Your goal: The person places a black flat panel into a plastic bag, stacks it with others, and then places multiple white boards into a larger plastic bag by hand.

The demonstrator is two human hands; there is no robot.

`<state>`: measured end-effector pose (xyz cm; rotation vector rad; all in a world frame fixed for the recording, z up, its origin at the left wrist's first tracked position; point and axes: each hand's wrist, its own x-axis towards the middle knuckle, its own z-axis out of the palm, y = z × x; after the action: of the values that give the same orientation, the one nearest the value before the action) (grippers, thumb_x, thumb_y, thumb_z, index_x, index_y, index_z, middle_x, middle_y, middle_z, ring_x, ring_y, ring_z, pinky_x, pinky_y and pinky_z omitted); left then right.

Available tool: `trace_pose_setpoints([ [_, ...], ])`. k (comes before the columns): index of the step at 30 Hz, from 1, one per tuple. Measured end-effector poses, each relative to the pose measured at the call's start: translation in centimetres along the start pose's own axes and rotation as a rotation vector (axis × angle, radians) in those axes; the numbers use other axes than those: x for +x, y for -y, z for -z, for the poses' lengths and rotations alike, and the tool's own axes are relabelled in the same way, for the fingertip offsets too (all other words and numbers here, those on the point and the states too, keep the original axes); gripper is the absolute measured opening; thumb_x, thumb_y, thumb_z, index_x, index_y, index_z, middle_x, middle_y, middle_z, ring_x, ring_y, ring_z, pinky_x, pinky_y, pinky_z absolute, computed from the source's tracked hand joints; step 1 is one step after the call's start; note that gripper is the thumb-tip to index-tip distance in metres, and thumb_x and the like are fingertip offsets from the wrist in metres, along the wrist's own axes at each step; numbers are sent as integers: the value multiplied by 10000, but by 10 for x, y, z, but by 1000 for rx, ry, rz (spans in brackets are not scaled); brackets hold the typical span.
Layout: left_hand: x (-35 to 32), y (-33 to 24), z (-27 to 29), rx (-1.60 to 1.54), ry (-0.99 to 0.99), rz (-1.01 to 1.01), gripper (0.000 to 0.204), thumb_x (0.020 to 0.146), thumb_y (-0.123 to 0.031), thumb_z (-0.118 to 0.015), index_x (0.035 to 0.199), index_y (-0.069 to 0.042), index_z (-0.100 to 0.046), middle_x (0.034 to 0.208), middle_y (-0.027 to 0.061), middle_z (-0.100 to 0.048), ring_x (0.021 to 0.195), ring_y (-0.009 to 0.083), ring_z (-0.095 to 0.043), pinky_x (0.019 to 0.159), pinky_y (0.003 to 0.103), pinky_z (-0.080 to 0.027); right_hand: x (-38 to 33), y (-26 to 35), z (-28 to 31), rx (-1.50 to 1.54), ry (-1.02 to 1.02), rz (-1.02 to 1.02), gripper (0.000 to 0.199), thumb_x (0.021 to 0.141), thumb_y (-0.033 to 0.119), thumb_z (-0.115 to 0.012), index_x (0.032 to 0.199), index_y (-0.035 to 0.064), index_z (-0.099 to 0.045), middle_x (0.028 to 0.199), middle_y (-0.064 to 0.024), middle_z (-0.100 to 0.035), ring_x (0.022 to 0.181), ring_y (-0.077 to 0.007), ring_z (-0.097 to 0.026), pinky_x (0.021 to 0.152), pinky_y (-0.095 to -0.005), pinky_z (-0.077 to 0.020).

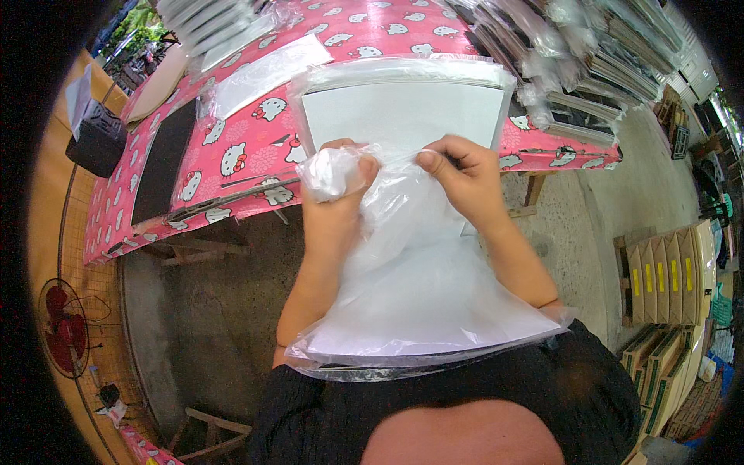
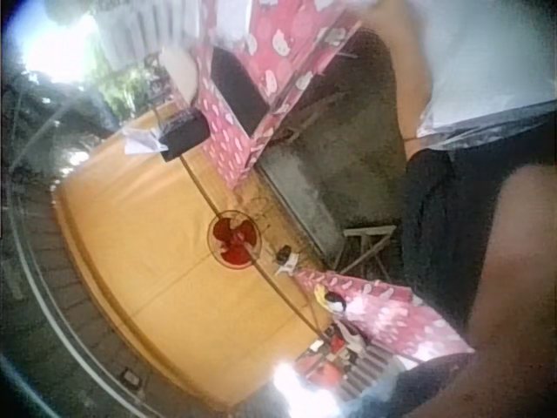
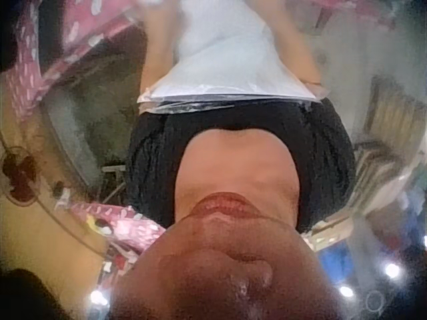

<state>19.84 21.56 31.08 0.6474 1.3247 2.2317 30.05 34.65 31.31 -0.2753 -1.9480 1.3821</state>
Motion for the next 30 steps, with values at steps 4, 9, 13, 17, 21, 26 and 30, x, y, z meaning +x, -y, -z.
trace_pose_setpoints([
  [4, -6, 7, -6, -99, -77, 115, 239, 763, -240, -637, 869, -62, -519, 762, 34, -540, 713, 137, -526, 624, 302, -450, -1, 1, -4, -7, -114, 32, 86, 724, 65, -626, 776, -4, -620, 672, -53, -553, 609, -102, -499, 541, -211, -378],
  [9, -3, -1, -7, 77, -26, 114, 191, 798, -238, -596, 830, -79, -497, 684, -1, -495, 621, 104, -486, 553, 270, -417, 0, 1, 6, -15, -141, 193, 56, 731, 54, -617, 756, 4, -612, 656, -60, -553, 605, -103, -510, 553, -217, -390],
  [13, 21, 3, 17, 48, -278, 95, 223, 821, -278, -564, 870, -65, -519, 671, 0, -506, 656, 88, -486, 583, 248, -398, -13, 16, 18, 330, 609, -319, 112, 743, 75, -617, 810, -14, -604, 748, -105, -578, 672, -153, -551, 582, -255, -418],
  [17, 27, -15, 49, -160, 153, 265, 306, 777, -332, -610, 867, -48, -540, 650, -9, -514, 572, 104, -489, 508, 251, -407, -9, -18, 41, 183, 943, 57, 160, 731, 131, -633, 827, 5, -612, 838, -144, -612, 731, -202, -584, 619, -341, -448],
  [21, 38, 2, 90, 721, 1140, 182, 286, 792, -302, -582, 754, -18, -574, 640, 15, -563, 554, 118, -517, 502, 262, -429, -17, -23, 74, 1011, 627, -296, 187, 761, 194, -597, 793, 11, -618, 743, -84, -614, 711, -178, -591, 649, -317, -468],
  [26, 40, 17, 104, -520, 400, 292, 290, 758, -299, -600, 825, -17, -589, 654, 50, -589, 569, 125, -544, 499, 279, -445, -5, -33, 81, 50, 1138, -127, 239, 807, 229, -528, 913, 25, -596, 803, -105, -611, 752, -191, -596, 684, -309, -482],
  [30, 40, 4, 94, -316, 239, 291, 327, 734, -305, -629, 899, -28, -570, 668, 52, -580, 590, 122, -546, 507, 270, -450, -18, -61, 90, 69, 873, -228, 219, 803, 197, -523, 929, 38, -606, 924, -140, -591, 758, -236, -599, 600, -308, -492],
])
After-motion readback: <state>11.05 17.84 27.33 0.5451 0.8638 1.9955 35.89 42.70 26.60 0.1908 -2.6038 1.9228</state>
